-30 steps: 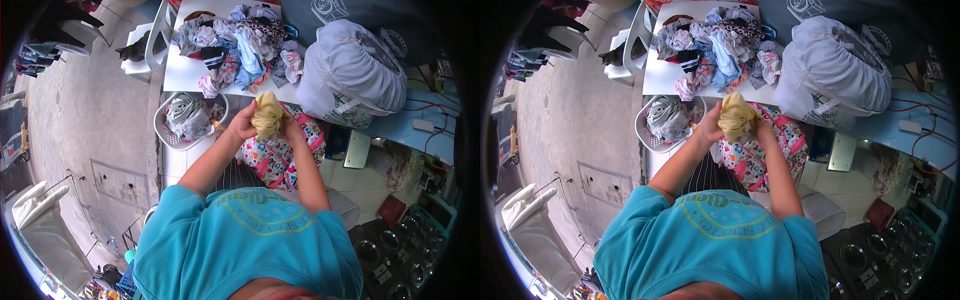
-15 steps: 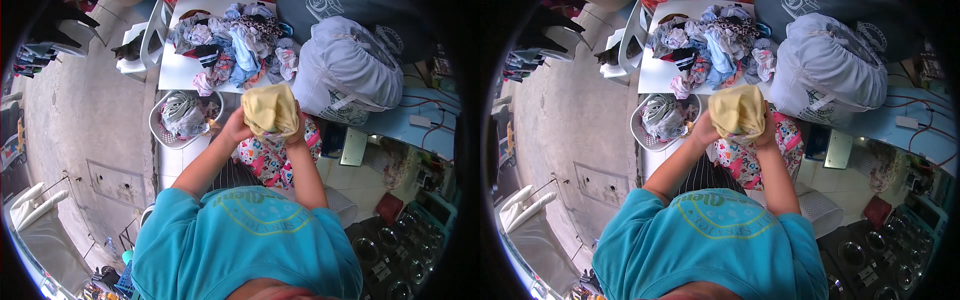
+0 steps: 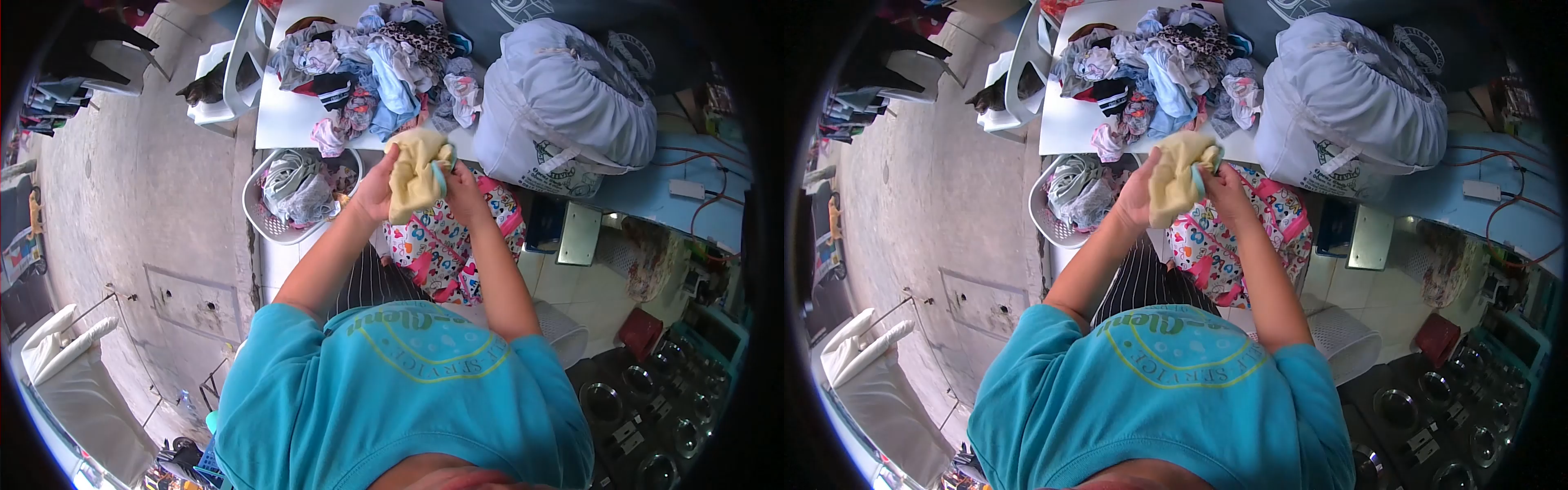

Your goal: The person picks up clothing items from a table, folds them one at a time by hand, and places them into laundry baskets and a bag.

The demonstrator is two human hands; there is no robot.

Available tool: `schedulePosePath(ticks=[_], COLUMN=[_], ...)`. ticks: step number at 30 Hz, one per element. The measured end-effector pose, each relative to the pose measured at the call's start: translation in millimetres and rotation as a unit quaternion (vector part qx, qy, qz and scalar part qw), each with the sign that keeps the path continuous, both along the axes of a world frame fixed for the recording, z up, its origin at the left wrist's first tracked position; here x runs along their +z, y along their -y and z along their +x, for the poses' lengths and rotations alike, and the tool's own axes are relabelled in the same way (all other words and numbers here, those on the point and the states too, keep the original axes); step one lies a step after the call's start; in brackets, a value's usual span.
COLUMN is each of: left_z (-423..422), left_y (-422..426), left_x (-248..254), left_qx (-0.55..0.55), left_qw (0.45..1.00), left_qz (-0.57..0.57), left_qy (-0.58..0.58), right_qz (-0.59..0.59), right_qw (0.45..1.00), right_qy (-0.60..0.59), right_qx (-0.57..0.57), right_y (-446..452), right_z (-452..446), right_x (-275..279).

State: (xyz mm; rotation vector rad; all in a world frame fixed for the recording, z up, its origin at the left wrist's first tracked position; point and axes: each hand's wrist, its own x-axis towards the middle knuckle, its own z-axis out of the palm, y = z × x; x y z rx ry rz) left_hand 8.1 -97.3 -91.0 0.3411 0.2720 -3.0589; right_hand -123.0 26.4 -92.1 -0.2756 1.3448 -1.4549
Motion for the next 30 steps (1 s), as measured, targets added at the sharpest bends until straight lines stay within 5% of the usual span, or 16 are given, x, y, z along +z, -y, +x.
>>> schedulePosePath(ticks=[2, 3, 5, 8, 12, 14, 15, 18, 21, 30], left_z=[5, 12, 29, 37, 34, 24, 17, 15, 29, 13], left_y=[13, 27, 59, 89, 98, 94, 93, 84, 94, 150], left_x=[8, 18, 12, 8, 15, 18, 19, -4, -3, 44], left_qx=[-0.1, -0.102, -0.071, -0.027, 0.046, 0.082, 0.117, 0.031, 0.024, 0.064], left_qw=[0.99, 0.967, 0.942, 0.949, 0.949, 0.967, 0.979, 0.969, 0.952, 0.904], left_qz=[-0.095, -0.218, -0.29, -0.268, -0.281, -0.219, -0.159, -0.232, -0.289, -0.398], left_qy=[0.035, 0.088, 0.155, 0.166, 0.136, 0.099, 0.058, 0.08, 0.1, 0.145], right_qz=[0.023, 0.046, 0.058, 0.099, 0.053, -0.038, -0.038, 0.073, 0.024, 0.163], right_qw=[0.998, 0.992, 0.989, 0.978, 0.946, 0.877, 0.877, 0.943, 0.941, 0.936], right_qy=[-0.061, -0.12, -0.113, 0.139, 0.313, 0.475, 0.475, 0.311, 0.336, 0.312], right_qx=[0.006, 0.013, -0.071, -0.118, -0.071, -0.058, -0.057, -0.097, -0.042, 0.01], right_y=[3, 2, 3, -2, -3, -3, -3, 10, -6, 3], right_z=[-20, -31, -51, -80, -78, -78, -76, -56, -68, -30], right_x=[-14, -20, 2, 6, 3, -8, -14, -1, -28, -62])
